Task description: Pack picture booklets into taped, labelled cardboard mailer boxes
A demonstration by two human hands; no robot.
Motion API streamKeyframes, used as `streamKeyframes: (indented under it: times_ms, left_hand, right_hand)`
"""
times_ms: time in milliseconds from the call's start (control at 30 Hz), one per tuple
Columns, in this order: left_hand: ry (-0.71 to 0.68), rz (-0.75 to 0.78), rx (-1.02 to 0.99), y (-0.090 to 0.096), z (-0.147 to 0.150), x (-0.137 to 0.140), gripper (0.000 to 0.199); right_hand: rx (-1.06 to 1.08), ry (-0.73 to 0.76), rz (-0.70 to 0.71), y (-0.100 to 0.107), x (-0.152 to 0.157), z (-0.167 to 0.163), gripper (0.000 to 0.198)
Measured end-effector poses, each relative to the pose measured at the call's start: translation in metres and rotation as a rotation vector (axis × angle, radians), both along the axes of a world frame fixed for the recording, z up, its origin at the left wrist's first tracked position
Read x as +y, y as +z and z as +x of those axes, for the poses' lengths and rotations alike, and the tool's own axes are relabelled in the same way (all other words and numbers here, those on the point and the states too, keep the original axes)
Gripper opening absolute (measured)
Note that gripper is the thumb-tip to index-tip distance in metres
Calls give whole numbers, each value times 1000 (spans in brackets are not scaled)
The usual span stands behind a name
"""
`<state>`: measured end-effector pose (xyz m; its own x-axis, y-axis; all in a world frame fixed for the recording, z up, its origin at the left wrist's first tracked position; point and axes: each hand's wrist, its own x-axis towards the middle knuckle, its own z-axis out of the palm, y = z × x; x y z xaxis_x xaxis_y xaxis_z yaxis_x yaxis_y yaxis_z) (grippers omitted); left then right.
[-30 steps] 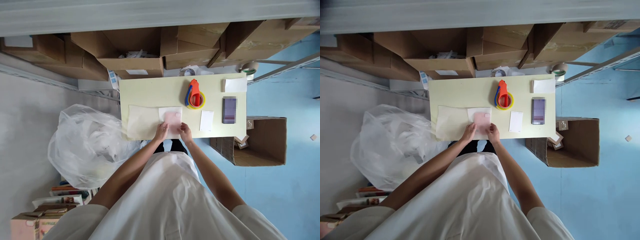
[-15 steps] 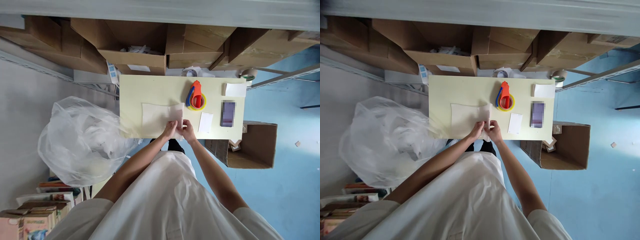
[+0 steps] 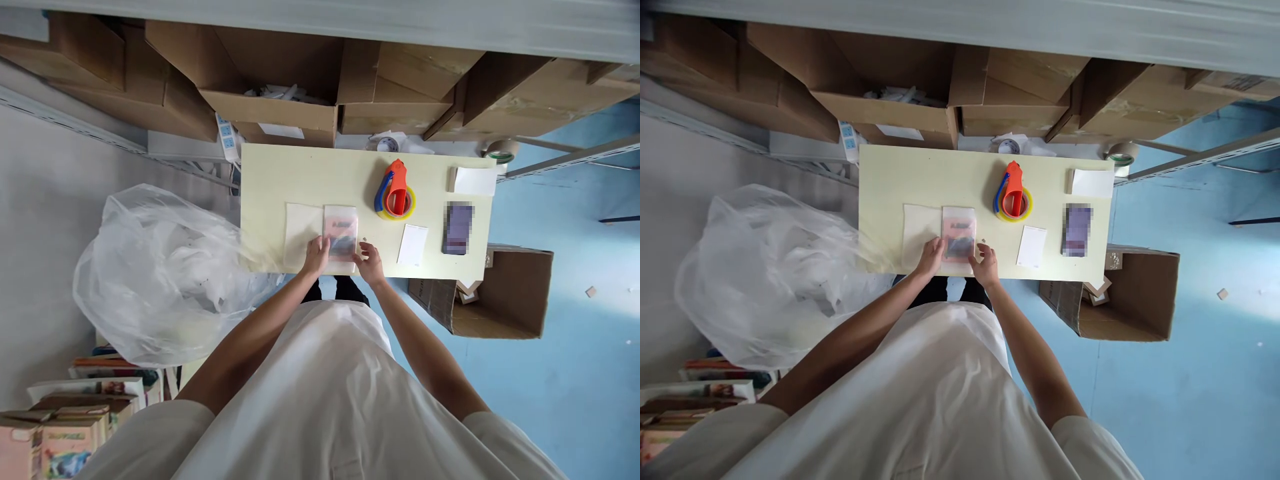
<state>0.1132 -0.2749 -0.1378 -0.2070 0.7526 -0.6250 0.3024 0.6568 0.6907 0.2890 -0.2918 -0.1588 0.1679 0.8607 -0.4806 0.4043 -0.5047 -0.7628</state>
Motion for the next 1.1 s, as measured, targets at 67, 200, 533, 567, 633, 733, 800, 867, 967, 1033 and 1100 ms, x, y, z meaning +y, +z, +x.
streamKeyframes:
  times_ms: [67,200,533,567,633,733,800,867,967,1033,1100]
  left_hand:
    - [-49,-35,41,4,1,-2,54]
    - [-149,-49,37,9,8,-5,50]
    - [-131,42,-119,-8,30,-13,52]
    - [-129,38,-185,-10,34,-12,52]
    - [-134,29,-317,-11,39,-9,53]
    - [-134,56,-446,-7,35,-4,54]
    - [-99,97,-481,-2,23,-2,52]
    - [-49,125,-493,2,7,-2,52]
    - [31,114,-495,5,-17,-1,51]
    - [72,81,-481,4,-29,-1,49]
    - [73,49,-408,2,-37,-1,50]
  right_hand:
    - [36,-35,-38,-4,3,3,44]
    - [129,-50,-91,-10,11,-6,44]
    - [426,-151,-159,13,3,0,39]
    - [438,-155,-149,18,2,4,37]
    - [409,-149,-110,29,2,10,36]
    - [355,-42,-86,41,7,4,38]
    - [281,59,-88,43,12,-14,41]
    - [158,123,-60,40,15,-38,47]
    - [18,174,16,28,16,-74,51]
    - [3,226,26,20,14,-91,50]
    - [9,268,2,13,10,-97,50]
